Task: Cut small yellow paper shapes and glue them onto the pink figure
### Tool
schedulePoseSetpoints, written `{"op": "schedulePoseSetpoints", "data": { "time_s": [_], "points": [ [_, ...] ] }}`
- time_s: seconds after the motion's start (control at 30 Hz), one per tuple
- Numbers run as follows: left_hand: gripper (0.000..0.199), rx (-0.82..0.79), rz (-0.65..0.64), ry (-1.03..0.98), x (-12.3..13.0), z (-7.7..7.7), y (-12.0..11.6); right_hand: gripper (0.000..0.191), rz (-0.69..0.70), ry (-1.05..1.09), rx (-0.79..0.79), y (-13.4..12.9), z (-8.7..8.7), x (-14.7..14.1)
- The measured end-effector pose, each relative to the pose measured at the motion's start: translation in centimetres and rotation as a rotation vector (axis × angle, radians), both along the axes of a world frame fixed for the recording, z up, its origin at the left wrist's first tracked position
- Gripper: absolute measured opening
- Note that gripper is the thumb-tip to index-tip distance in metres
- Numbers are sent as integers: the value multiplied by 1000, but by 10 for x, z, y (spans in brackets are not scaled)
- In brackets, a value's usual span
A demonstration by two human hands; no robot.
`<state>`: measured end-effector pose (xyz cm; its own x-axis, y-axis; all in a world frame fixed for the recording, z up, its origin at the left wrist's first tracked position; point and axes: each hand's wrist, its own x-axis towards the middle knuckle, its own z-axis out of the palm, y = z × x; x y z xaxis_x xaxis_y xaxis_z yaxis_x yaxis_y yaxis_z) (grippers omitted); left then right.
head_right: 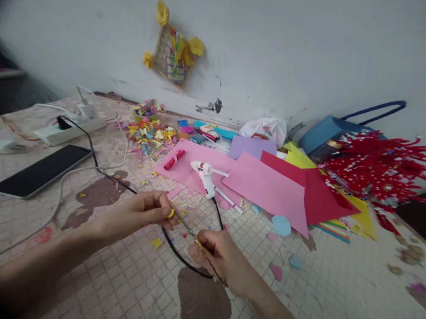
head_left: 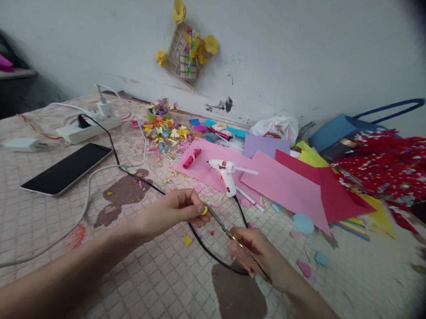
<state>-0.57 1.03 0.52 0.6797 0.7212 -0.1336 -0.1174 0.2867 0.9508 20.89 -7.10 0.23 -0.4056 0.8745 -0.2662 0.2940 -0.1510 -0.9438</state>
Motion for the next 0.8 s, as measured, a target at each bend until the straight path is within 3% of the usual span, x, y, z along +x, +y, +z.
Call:
{"op": "schedulePoseSetpoints", "data": {
  "time_s": [0.8],
  "points": [
    [20,7,10,13,-1,-2,1,41,8,-107,55,1,2,1]
  ]
}}
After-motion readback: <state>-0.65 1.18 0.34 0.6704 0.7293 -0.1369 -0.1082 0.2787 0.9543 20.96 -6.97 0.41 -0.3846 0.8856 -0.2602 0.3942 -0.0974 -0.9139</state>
